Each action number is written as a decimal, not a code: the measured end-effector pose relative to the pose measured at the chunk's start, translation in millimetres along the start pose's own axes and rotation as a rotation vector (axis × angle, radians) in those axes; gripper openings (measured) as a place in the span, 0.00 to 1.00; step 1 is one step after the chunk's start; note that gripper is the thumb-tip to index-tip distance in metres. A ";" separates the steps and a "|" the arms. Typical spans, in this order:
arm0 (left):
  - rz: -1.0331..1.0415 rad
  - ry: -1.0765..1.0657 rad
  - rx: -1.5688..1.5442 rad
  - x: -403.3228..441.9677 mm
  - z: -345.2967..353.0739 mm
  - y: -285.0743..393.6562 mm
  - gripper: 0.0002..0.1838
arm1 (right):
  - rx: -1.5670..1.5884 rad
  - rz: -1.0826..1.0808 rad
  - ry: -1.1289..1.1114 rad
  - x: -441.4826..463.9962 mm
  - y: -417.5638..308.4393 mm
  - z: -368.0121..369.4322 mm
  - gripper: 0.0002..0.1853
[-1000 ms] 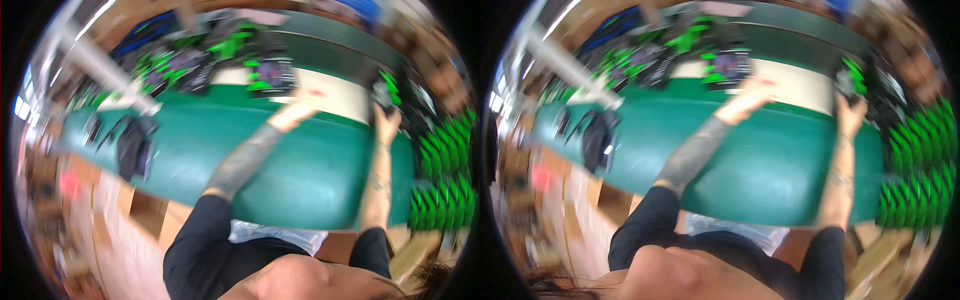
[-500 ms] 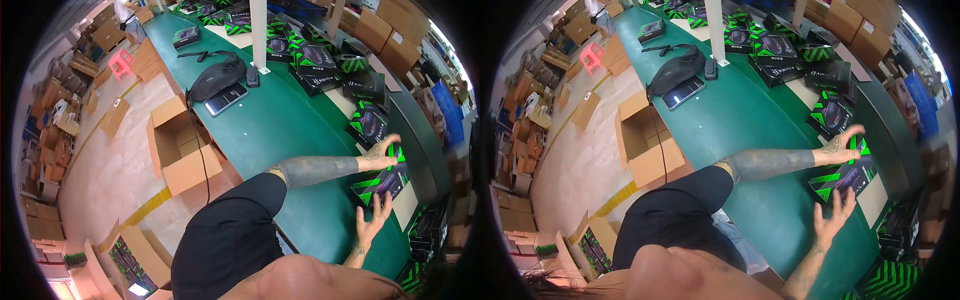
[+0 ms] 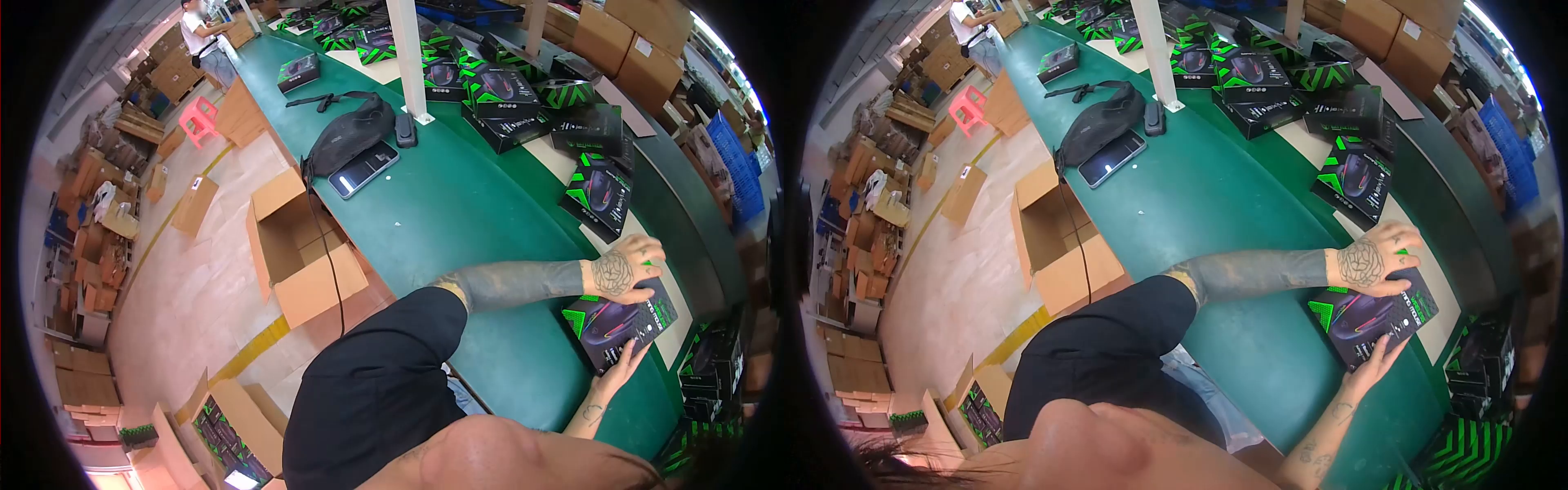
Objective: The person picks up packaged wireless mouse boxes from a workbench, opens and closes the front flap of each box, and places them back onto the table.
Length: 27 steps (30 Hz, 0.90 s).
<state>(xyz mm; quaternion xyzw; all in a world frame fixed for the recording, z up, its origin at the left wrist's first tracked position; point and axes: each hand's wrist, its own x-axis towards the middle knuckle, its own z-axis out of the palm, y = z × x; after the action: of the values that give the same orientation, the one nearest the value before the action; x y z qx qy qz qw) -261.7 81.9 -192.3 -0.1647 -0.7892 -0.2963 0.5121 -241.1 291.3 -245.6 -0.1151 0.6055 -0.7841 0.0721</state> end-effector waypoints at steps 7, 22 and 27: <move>-0.200 -0.011 -0.486 13.5 -12.4 10.9 0.12 | 0.380 0.162 0.041 5.0 3.4 -11.3 0.39; -0.025 -0.485 -1.733 38.1 -84.5 -47.2 0.33 | 0.338 0.047 -0.213 1.4 2.5 24.7 0.38; -0.229 -0.284 -1.090 32.0 -93.4 -51.8 0.30 | 0.360 0.032 -0.215 5.1 11.8 34.7 0.37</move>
<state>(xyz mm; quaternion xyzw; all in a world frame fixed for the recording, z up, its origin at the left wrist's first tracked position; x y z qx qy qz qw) -238.0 -18.8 -150.8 -0.3567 -0.5964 -0.6887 0.2068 -237.0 254.6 -248.2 -0.1739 0.4464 -0.8615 0.1681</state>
